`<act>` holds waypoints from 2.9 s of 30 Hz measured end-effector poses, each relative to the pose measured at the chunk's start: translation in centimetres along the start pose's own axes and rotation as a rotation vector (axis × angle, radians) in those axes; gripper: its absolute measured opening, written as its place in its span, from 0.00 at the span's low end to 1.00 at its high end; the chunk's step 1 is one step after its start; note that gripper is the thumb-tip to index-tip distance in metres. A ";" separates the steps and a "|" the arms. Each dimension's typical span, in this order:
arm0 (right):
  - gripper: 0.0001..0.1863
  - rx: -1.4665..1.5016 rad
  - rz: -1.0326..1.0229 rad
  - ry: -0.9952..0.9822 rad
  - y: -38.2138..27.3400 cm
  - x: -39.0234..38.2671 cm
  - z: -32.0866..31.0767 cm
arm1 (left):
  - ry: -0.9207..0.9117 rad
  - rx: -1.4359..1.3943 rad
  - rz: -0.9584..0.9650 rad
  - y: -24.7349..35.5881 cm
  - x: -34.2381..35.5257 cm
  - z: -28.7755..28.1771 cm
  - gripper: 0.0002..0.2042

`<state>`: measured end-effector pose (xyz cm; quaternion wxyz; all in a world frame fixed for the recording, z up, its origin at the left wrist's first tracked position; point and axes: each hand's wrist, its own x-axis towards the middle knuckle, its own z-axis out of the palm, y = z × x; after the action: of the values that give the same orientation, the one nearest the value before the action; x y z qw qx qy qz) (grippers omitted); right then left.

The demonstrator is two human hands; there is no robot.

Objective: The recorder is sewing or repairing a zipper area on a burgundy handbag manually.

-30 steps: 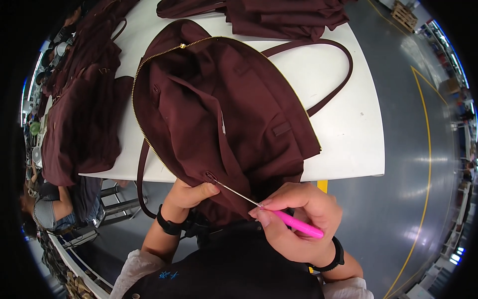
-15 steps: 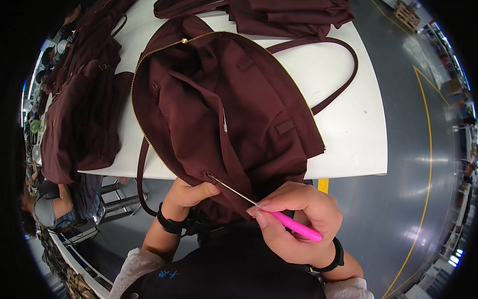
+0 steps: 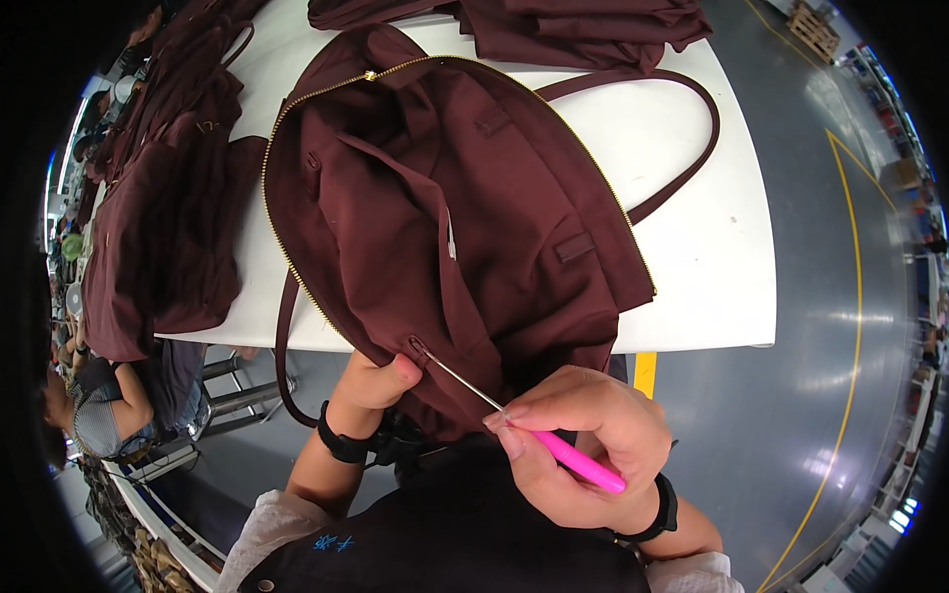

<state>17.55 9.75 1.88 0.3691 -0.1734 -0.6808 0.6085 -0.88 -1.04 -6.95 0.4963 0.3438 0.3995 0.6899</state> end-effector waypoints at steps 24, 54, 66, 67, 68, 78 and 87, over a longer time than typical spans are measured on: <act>0.05 0.586 0.231 -0.076 2.3 -1.0 0.5 | 0.002 -0.060 -0.036 -0.4 -0.4 0.0 0.22; 0.07 0.132 0.082 -0.020 0.3 -0.8 0.0 | -0.008 -0.062 -0.038 -0.6 -0.6 0.3 0.23; 0.10 -0.004 -0.037 -0.034 0.7 -0.6 0.2 | 0.006 -0.070 -0.071 -0.5 -0.5 0.4 0.23; 0.11 -0.021 -0.064 -0.044 0.6 -0.5 0.2 | 0.008 -0.076 -0.074 -0.5 -0.5 0.4 0.23; 0.11 -0.021 -0.064 -0.045 0.5 -0.5 0.2 | 0.011 -0.082 -0.076 -0.5 -0.5 0.4 0.23; 0.11 -0.091 -0.098 -0.073 0.3 -0.3 0.0 | -0.007 -0.063 -0.062 -0.5 -0.4 0.4 0.22; 0.13 -0.268 -0.170 -0.084 0.5 -0.3 0.4 | -0.017 -0.085 -0.052 -0.7 -0.5 0.3 0.23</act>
<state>17.37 9.30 1.34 0.3641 -0.1374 -0.7829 0.4855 -0.19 -1.30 -7.46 0.5318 0.3178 0.3742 0.6900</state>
